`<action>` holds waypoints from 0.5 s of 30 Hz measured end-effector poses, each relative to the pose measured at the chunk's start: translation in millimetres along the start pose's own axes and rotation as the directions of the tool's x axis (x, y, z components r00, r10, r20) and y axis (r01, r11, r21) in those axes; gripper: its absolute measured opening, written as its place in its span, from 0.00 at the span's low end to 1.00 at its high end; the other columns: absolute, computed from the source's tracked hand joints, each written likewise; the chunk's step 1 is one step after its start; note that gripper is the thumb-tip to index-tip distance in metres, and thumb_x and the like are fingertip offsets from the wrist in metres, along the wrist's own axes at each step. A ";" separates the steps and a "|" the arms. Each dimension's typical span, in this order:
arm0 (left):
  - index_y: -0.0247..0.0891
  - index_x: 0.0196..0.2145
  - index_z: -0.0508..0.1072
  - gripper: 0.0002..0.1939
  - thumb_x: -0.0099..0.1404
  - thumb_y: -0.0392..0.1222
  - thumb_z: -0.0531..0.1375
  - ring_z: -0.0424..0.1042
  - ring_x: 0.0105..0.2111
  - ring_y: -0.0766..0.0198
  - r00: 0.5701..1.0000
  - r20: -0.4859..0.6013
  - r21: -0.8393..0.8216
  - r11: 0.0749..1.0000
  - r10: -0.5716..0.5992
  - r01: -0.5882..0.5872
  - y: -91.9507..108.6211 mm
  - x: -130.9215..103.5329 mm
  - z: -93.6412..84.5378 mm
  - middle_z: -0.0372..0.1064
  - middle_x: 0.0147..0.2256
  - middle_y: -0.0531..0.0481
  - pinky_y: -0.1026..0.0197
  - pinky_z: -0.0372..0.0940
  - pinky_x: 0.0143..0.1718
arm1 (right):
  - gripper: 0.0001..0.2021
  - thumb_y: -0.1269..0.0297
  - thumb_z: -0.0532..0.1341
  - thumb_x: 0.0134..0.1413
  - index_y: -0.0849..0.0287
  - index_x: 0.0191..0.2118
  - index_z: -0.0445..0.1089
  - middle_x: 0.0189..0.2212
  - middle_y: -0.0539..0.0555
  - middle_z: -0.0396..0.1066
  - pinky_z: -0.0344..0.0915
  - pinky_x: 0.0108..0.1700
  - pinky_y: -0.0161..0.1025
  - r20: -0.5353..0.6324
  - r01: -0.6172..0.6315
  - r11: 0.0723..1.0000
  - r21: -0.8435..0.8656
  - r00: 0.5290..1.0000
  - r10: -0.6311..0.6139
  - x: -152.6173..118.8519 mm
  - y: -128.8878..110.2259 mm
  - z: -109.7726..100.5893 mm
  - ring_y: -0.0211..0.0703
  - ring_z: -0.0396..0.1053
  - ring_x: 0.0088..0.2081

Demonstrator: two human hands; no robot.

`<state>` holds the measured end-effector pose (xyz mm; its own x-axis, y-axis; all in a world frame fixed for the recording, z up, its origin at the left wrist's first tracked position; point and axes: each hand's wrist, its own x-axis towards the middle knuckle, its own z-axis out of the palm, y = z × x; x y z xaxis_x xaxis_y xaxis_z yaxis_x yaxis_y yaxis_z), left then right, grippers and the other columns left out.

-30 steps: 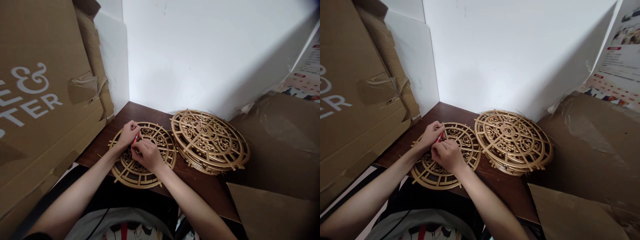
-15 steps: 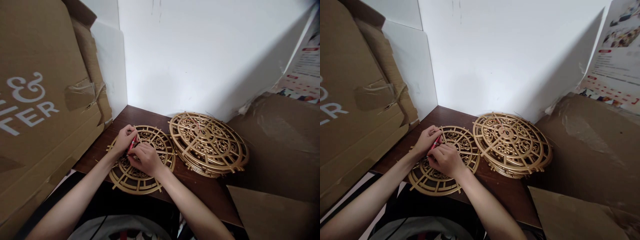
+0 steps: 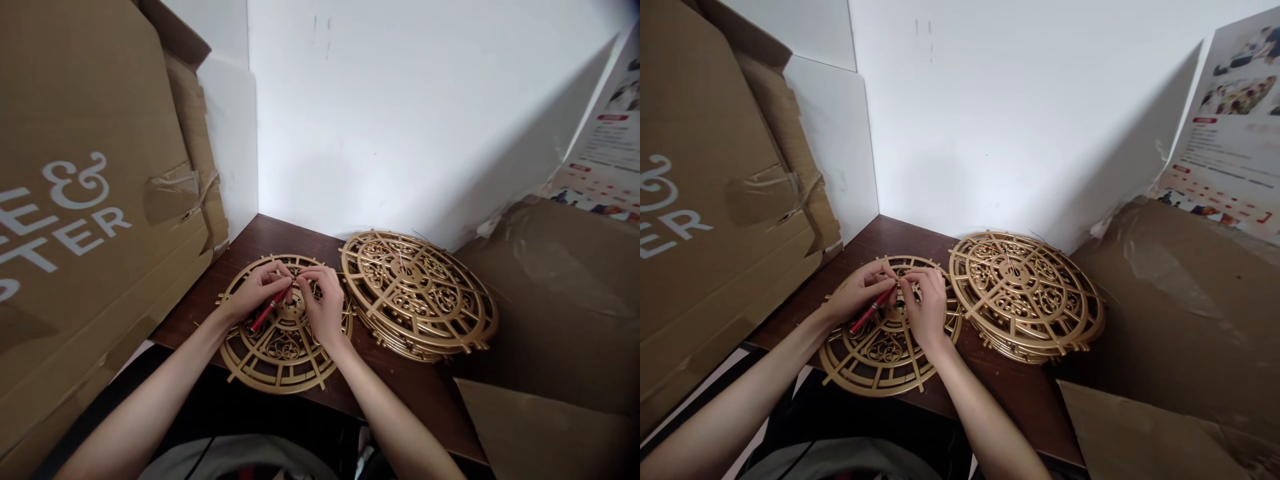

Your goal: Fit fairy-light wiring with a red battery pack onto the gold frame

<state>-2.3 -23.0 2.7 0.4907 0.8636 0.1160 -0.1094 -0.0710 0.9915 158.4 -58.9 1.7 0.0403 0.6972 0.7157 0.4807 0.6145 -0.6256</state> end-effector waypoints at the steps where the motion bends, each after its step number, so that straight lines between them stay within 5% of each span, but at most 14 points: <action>1: 0.36 0.35 0.66 0.11 0.63 0.46 0.61 0.67 0.21 0.70 1.000 0.021 0.007 1.000 -0.001 0.000 0.4 -0.7 0.3 0.73 0.24 0.52 0.69 0.59 0.23 | 0.05 0.67 0.59 0.61 0.58 0.33 0.69 0.34 0.53 0.73 0.62 0.45 0.41 0.004 -0.010 1.000 -0.017 1.000 0.011 -0.3 1.2 0.6 0.43 0.68 0.40; 15: 0.36 0.38 0.65 0.12 0.63 0.45 0.62 0.72 0.26 0.66 0.996 0.040 -0.035 0.997 0.076 -0.074 0.3 -2.8 -0.8 0.75 0.27 0.50 0.67 0.63 0.28 | 0.06 0.65 0.58 0.61 0.58 0.36 0.72 0.31 0.52 0.73 0.63 0.41 0.38 0.117 -0.120 0.991 0.061 0.987 0.112 -3.5 5.1 1.2 0.41 0.69 0.35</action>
<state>-4.4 -25.1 2.6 0.5149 0.8353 0.1928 -0.1757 -0.1174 0.9774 159.7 -57.7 -4.3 -0.0085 0.8000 0.5999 0.4180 0.5479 -0.7246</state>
